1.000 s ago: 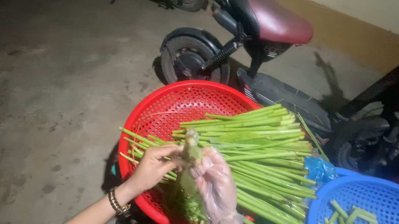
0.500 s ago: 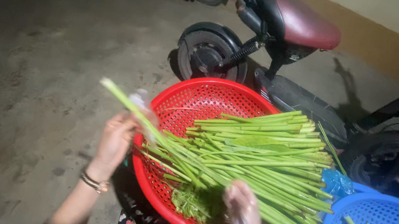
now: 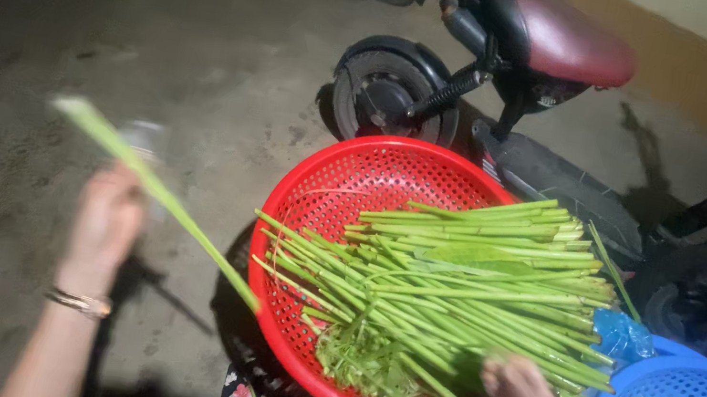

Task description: The person peels the outer skin from long green vegetable stems using a small plastic film as a tool. The peeled stems are placed in a red basket, and the removed skins are discarded into a blue basket.

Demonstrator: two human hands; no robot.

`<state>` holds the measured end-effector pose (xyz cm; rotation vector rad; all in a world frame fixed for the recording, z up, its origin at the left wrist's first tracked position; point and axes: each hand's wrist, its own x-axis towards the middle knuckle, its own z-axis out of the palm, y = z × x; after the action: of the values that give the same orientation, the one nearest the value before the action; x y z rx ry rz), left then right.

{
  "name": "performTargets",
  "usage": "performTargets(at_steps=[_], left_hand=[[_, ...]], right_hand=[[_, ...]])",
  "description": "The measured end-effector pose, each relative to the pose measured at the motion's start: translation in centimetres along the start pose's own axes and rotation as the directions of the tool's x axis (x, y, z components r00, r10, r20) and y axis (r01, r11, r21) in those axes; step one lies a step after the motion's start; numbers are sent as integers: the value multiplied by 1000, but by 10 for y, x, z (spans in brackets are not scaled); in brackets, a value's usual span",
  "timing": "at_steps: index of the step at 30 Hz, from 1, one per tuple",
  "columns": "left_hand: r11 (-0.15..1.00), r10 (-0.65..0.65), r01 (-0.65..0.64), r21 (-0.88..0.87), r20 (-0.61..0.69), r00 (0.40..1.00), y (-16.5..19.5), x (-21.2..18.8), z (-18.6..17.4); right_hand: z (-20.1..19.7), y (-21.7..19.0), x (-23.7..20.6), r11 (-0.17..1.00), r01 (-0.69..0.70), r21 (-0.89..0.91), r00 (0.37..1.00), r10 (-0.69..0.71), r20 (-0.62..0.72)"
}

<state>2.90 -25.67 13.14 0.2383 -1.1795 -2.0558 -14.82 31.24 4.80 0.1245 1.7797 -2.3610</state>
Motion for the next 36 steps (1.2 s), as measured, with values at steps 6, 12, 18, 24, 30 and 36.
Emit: performTargets(at_steps=[6,12,18,24,30,36], left_hand=[[900,-322,85,427,521,790,-111,-64,103],[899,-290,-127,420,785,547,-131,-105,179],[889,-321,-214,406,883,344,-127,-116,200],[919,-301,-158,360,904,305,-126,-115,203],[824,-202,-402,398,871,449,-112,-120,216],[569,128,-702,429,797,591,-89,-144,226]], right_hand=[[96,-58,-40,999,42,29,952,-49,302],[114,-140,-63,919,325,-224,848,-178,499],[110,-171,-60,918,172,-358,777,97,622],[98,-160,-55,854,225,-470,751,156,642],[100,-116,-42,996,-79,50,806,34,591],[115,-87,-47,891,-275,361,895,100,435]])
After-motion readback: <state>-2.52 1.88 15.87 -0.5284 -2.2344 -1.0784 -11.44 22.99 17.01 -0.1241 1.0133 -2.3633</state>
